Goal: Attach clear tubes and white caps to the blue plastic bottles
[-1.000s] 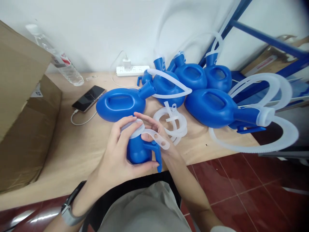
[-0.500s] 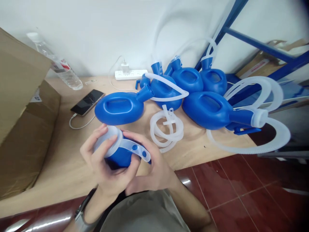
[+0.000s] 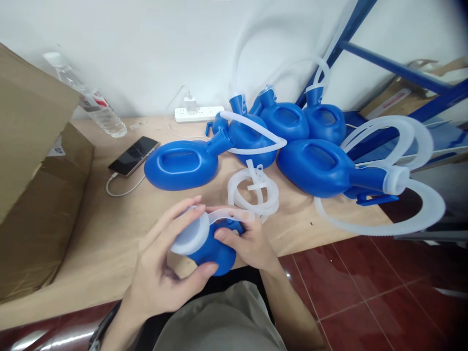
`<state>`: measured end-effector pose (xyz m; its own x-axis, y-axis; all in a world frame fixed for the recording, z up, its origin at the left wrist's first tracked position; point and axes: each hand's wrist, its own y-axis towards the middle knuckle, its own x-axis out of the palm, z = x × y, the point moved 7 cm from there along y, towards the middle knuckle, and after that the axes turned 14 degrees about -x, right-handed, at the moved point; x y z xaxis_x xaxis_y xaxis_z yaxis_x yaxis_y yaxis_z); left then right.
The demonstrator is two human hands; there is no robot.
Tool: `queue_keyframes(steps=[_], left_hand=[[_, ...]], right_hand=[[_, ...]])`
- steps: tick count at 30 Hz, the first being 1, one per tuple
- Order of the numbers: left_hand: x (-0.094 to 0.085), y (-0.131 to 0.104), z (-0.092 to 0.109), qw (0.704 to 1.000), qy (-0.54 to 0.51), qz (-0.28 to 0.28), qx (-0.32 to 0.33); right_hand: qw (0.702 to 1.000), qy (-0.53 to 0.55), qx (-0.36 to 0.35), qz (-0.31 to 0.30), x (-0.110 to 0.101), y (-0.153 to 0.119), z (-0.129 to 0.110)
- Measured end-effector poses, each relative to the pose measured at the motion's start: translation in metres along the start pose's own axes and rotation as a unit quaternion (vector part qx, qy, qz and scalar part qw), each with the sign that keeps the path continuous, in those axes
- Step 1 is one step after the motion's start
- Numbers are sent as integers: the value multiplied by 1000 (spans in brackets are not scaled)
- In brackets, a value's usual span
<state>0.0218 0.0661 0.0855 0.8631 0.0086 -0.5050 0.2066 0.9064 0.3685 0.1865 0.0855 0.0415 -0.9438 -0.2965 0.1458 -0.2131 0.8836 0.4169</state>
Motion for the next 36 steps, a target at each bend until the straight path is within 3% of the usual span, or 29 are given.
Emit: queue_keyframes(steps=[2,4,8,14,20,25,31,36], left_hand=[[-1,0,-2,999,-31,-41,-4],[-2,0,-5,997,-72,-42,-4],[3,-2,-16,984,-179,-7,-19],[5,-8,-23,970,-236,58,-21],[0,-4,-9,987,-152,42,40],[-3,-9,-8,993,-68,75,53],[-1,-14,1,992,-19,98,73],[0,-14,14,988,17,117,99]], right_hand=[[1000,15,13,1,-1,0,2],[1000,20,16,-1,0,1,3],[1000,24,10,-8,3,2,7],[999,33,28,9,0,-9,19],[997,58,47,-15,4,-19,24],[998,37,45,-9,5,-20,26],[1000,17,-2,-10,8,-14,8],[1000,-6,6,-2,6,-15,4]])
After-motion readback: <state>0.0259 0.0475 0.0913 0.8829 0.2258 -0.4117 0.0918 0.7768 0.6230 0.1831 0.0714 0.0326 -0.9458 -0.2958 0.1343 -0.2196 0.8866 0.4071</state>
